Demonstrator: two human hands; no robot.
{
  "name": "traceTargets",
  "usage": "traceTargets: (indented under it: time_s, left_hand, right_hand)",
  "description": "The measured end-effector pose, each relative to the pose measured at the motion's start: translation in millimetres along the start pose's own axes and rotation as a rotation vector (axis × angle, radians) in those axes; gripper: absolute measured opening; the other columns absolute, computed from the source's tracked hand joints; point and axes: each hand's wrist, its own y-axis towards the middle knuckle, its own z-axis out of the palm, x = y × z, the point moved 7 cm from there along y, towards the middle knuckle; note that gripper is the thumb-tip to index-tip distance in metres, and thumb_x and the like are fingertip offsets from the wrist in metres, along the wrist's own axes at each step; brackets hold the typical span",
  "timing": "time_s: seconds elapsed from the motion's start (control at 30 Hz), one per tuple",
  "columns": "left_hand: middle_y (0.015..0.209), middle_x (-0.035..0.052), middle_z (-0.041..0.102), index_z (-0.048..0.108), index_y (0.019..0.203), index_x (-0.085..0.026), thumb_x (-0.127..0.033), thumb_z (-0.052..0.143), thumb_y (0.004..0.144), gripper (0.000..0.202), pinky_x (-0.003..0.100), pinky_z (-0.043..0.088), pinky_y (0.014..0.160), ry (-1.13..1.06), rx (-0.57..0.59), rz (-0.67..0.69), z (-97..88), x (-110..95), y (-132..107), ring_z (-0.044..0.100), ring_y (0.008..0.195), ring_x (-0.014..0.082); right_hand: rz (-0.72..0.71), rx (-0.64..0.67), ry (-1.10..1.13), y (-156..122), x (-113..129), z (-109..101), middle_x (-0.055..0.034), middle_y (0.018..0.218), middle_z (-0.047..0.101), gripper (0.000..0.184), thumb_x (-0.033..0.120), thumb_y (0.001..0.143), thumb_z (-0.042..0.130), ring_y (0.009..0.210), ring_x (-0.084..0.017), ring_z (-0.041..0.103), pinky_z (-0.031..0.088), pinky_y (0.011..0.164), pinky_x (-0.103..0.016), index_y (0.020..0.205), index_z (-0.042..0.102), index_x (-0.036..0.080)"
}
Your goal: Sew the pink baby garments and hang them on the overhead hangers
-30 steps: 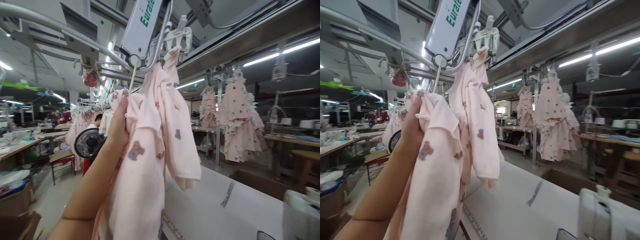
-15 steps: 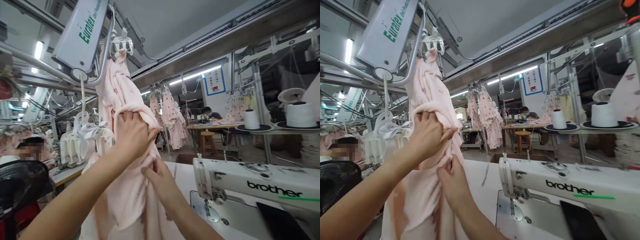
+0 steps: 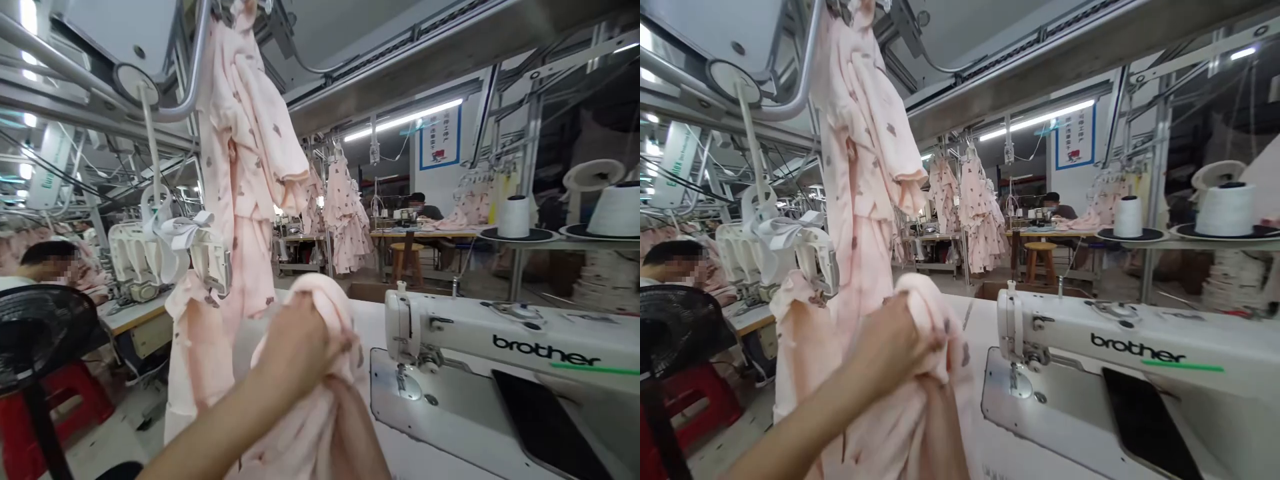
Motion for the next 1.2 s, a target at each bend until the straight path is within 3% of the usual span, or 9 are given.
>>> traceTargets:
  time_s: [0.13, 0.2, 0.33, 0.47, 0.57, 0.73, 0.9, 1.03, 1.2]
  left_hand:
    - [0.091, 0.0084, 0.062, 0.06, 0.089, -0.019, -0.056, 0.055, 0.073, 0.04, 0.043, 0.043, 0.086, -0.045, -0.593, 0.089, -94.4, 7.9, 5.2, 0.056, 0.092, 0.0268]
    - [0.114, 0.0087, 0.055, 0.052, 0.113, -0.02, -0.052, 0.064, 0.066, 0.058, 0.04, 0.042, 0.09, -0.231, -0.456, 0.271, -94.4, 9.7, 21.8, 0.051, 0.106, 0.0269]
    - [0.097, 0.0082, 0.065, 0.062, 0.104, -0.02, -0.049, 0.059, 0.068, 0.046, 0.032, 0.051, 0.064, -0.499, 0.322, 0.204, -50.0, 19.1, 45.7, 0.061, 0.08, 0.0236]
    - [0.064, 0.0003, 0.062, 0.068, 0.081, -0.015, -0.03, 0.055, 0.07, 0.022, 0.033, 0.048, 0.062, -0.04, -0.031, -0.005, -110.9, 27.2, 53.3, 0.058, 0.059, 0.0179]
    - [0.055, -0.001, 0.053, 0.068, 0.084, -0.016, -0.026, 0.056, 0.071, 0.021, 0.045, 0.046, 0.072, 0.507, -0.252, 0.002, -137.4, 7.1, 54.0, 0.059, 0.066, 0.0236]
    - [0.075, 0.0084, 0.063, 0.064, 0.103, -0.022, -0.02, 0.061, 0.07, 0.034, 0.045, 0.046, 0.07, 0.541, 0.196, 0.039, -14.6, 23.2, 52.0, 0.061, 0.075, 0.0312]
    - [0.091, 0.0022, 0.062, 0.058, 0.097, -0.02, -0.012, 0.048, 0.074, 0.026, 0.025, 0.042, 0.074, -0.406, 0.542, 0.242, 116.9, 9.5, 12.2, 0.056, 0.085, 0.0161]
    - [0.066, -0.0032, 0.049, 0.053, 0.076, -0.017, -0.035, 0.048, 0.082, 0.02, 0.02, 0.033, 0.055, -0.839, 0.516, 0.011, 150.5, 0.9, 1.9, 0.043, 0.062, 0.0104]
    - [0.076, -0.0007, 0.056, 0.06, 0.084, -0.021, -0.03, 0.044, 0.086, 0.019, 0.022, 0.036, 0.064, -0.781, 0.361, 0.081, 147.6, -7.5, 5.1, 0.049, 0.07, 0.0118]
  right_hand:
    - [-0.006, 0.129, 0.139, 9.9, 81.0, 9.9, -0.0046, 0.091, 0.067, 0.039, 0.039, 0.074, 0.06, 0.088, -0.025, 0.061, 0.049, 0.077, -0.036, 0.108, 0.06, 0.02]
    - [0.006, 0.318, 0.051, 16.6, 118.1, 19.9, -0.0038, 0.088, 0.067, 0.037, 0.032, 0.07, 0.066, 0.082, -0.023, 0.062, 0.049, 0.075, -0.033, 0.104, 0.061, 0.019]
    - [-0.016, 0.304, -0.266, 38.9, 153.9, -0.9, -0.0048, 0.082, 0.065, 0.035, 0.033, 0.068, 0.062, 0.075, -0.022, 0.06, 0.048, 0.068, -0.034, 0.1, 0.06, 0.017]
    - [-0.365, -0.085, -1.107, 38.5, 173.4, -32.3, -0.0045, 0.089, 0.058, 0.036, 0.01, 0.056, 0.06, 0.084, -0.024, 0.053, 0.041, 0.07, -0.033, 0.09, 0.058, 0.019]
    - [-0.357, -0.056, -0.987, 23.3, 155.3, -36.5, -0.0016, 0.082, 0.057, 0.018, 0.015, 0.069, 0.055, 0.079, -0.02, 0.053, 0.04, 0.07, -0.032, 0.085, 0.057, 0.022]
    - [0.196, 0.077, 0.076, 8.3, 68.3, -62.2, -0.0037, 0.077, 0.065, 0.034, 0.045, 0.075, 0.064, 0.069, -0.018, 0.06, 0.047, 0.066, -0.029, 0.096, 0.061, 0.019]
    - [0.249, -0.195, 0.169, -3.6, 16.5, -112.5, -0.0054, 0.082, 0.068, 0.041, 0.042, 0.071, 0.071, 0.076, -0.021, 0.063, 0.048, 0.073, -0.031, 0.102, 0.062, 0.018]
    - [0.152, -0.284, 0.033, -20.6, 14.5, -134.7, -0.0045, 0.089, 0.067, 0.039, 0.046, 0.076, 0.065, 0.081, -0.022, 0.062, 0.047, 0.073, -0.03, 0.105, 0.061, 0.02]
    - [0.035, -0.209, -0.455, -32.0, 33.4, -144.2, -0.0047, 0.092, 0.064, 0.033, 0.046, 0.086, 0.05, 0.085, -0.021, 0.059, 0.046, 0.073, -0.029, 0.103, 0.063, 0.021]
